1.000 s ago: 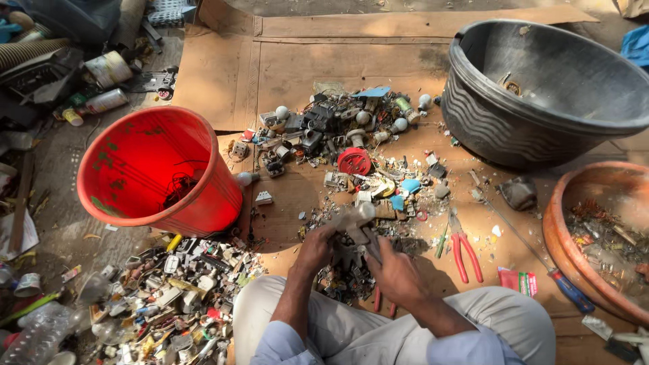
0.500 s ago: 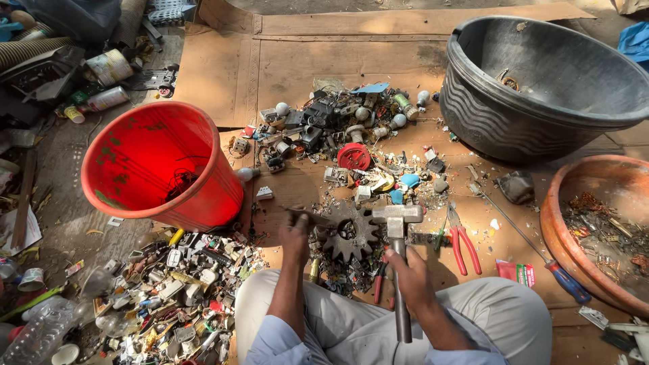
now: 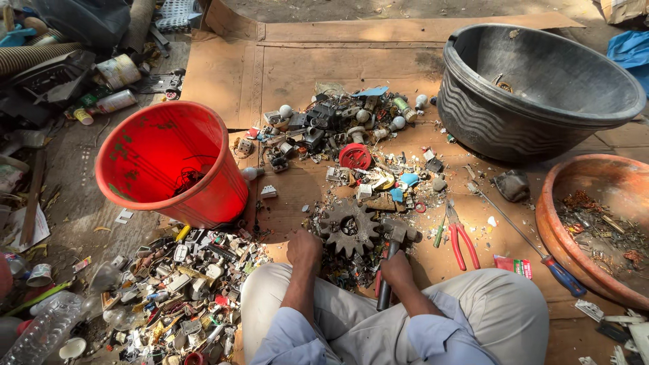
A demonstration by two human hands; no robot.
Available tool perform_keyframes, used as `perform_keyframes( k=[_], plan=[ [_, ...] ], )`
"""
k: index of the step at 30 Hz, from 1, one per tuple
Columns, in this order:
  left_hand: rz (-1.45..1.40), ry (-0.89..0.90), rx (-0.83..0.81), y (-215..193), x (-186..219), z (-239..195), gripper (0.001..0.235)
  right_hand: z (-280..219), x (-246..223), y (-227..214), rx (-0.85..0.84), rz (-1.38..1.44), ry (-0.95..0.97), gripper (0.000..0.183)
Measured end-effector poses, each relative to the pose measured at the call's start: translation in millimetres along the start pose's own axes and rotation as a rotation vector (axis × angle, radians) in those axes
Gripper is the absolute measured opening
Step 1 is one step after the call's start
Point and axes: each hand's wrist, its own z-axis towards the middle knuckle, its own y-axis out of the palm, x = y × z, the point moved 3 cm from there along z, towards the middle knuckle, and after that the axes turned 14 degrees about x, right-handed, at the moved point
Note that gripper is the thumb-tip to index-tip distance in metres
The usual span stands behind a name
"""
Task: The person sits on the ground and uses a hammer to repeatedly strike a metal gear-like object, breaking it apart. They then use a screwdriver to pry at the object and separate small components, placing the pieces into a red bucket.
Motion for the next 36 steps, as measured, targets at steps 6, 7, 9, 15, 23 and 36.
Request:
perform_keyframes(
  k=[6,7,9,15,23,36],
  plan=[
    [-0.207,0.473,0.114,-26.0,37.1,-31.5,0.048,-28.2,-43.6,-41.6,0.007,-0.077,-0.113,0.058],
    [-0.165,0.483,0.081,-22.7,40.1,-32.9,0.051,-34.4,-50.2,-45.6,-0.009,-0.073,-0.115,0.059],
    [-0.081,0.499,0.017,-10.8,43.9,-31.5,0.059,-42.4,-60.2,-51.5,-0.041,-0.066,-0.121,0.06],
    [-0.529,0.454,0.144,27.7,14.5,5.8,0.034,-46.4,-70.4,-60.1,-0.064,-0.058,-0.114,0.055],
    [-1.807,-0.229,-0.967,4.8,13.0,-44.4,0.041,-42.4,-83.2,-62.6,0.052,0.294,-0.292,0.04],
    [-1.628,-0.243,-0.914,-0.2,8.9,-108.9,0.042,-116.2,-140.5,-148.7,0.176,0.492,-0.786,0.024]
  ],
)
